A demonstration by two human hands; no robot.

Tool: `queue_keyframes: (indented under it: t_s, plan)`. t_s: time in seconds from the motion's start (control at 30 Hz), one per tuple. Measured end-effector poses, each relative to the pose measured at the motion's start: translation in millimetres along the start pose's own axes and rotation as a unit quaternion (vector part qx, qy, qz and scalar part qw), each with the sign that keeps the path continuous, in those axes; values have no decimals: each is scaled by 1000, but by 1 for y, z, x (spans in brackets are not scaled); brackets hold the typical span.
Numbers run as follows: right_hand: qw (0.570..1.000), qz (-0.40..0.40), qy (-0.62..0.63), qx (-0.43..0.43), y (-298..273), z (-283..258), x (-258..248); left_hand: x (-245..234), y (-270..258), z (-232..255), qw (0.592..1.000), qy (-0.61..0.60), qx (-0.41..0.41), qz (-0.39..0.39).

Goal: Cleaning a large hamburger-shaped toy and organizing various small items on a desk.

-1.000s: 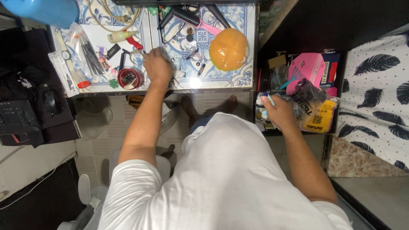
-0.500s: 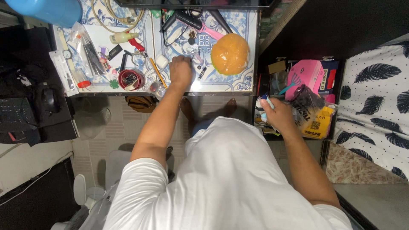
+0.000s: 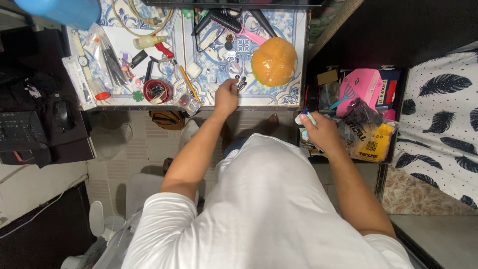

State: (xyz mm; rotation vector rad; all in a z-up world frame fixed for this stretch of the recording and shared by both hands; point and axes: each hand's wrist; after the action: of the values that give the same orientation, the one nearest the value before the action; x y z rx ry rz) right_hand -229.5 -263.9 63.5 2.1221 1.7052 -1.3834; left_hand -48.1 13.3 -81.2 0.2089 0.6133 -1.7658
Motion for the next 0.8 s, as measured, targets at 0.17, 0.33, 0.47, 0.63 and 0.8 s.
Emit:
queue_keyframes:
  t_s: [0.17, 0.33, 0.47, 0.63, 0.8]
  plan:
    - [999, -27, 5, 39, 0, -14, -3, 10, -2, 17, 986, 96, 115, 69]
    - [999, -19, 25, 35, -5, -11, -4, 0, -11, 44, 979, 150, 131, 47]
    - [999, -18, -28, 34, -3, 4, -2, -3, -1, 44, 987, 127, 80, 57]
    - [998, -19, 2, 55, -6, 8, -5, -17, 12, 56, 992, 113, 6, 50]
    - [999, -7, -20, 26, -3, 14, -5, -29, 41, 74, 903, 368, 212, -67]
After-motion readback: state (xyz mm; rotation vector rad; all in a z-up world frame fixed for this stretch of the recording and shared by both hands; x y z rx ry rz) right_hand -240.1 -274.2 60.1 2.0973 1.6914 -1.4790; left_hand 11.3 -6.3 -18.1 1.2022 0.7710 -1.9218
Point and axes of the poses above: each hand's wrist, its own y-axis towards the middle knuckle, its own x-axis out of the palm, z = x × y, and after that the axes turned 4 degrees about z, right-handed
